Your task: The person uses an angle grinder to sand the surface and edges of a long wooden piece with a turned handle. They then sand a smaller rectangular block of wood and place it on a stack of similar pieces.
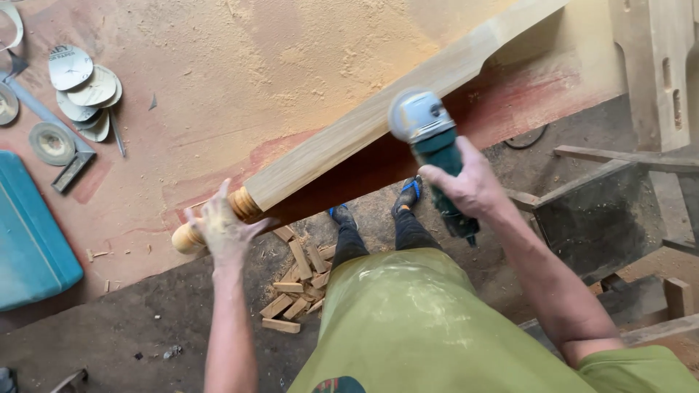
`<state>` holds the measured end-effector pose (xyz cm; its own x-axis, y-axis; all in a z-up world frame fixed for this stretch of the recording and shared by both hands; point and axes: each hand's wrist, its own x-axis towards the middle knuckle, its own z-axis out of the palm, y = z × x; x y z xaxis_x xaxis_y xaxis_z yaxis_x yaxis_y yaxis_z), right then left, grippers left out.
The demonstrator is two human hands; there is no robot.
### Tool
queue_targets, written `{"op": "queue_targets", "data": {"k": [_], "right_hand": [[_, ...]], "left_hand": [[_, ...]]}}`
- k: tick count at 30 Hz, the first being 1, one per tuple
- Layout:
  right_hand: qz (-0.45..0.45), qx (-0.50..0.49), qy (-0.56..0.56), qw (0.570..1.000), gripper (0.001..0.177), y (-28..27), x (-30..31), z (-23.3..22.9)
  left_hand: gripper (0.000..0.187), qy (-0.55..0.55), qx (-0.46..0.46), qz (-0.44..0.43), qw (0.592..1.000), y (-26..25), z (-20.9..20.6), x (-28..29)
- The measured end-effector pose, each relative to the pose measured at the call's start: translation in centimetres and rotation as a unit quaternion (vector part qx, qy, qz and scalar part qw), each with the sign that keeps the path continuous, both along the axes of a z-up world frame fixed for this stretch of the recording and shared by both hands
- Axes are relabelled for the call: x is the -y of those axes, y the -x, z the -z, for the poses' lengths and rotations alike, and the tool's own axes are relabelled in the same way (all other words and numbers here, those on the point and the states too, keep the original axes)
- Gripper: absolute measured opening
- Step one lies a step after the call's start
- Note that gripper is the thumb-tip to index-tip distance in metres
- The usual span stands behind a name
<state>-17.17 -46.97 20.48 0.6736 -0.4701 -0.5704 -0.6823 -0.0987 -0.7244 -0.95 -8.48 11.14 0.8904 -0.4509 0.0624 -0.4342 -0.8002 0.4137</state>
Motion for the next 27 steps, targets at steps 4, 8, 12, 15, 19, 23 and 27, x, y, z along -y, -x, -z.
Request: {"op": "queue_targets", "data": {"k": [4, 8, 12, 15, 19, 23, 27], "right_hand": [[-0.069, -0.027, -0.023, 0.997, 0.058, -1.4, -3.1, 1.4], [-0.128, -0.069, -0.044, 0.988, 0.068, -3.0, -5.2, 0.8], [-0.148, -0.088, -0.052, 0.984, 0.067, -3.8, -5.1, 1.7], [-0.138, -0.089, -0.05, 0.985, 0.067, -3.8, -4.3, 2.3], [-0.134, -0.089, -0.041, 0.986, 0.065, -3.5, -2.9, 2.9], [-0.116, -0.082, -0.049, 0.989, 0.062, -3.4, -1.7, 2.5], [-0.104, -0.077, -0.044, 0.991, 0.062, -3.1, -0.3, 3.0]], "left_hand": [[0.119, 0.066, -0.036, 0.015, 0.997, 1.1, -0.3, 3.9], [0.109, -0.006, -0.009, 0.017, 1.0, 0.8, 4.3, 4.3], [0.093, 0.001, -0.044, -0.004, 0.999, 0.1, 8.1, 2.6], [0.087, 0.012, -0.041, 0.018, 0.999, 0.0, 7.3, 2.7], [0.086, 0.031, -0.048, 0.019, 0.998, 0.0, 7.1, 2.8], [0.085, 0.045, -0.059, 0.015, 0.997, 0.1, 6.8, 2.8], [0.087, 0.043, -0.066, 0.011, 0.997, 0.0, 6.4, 2.9]]}}
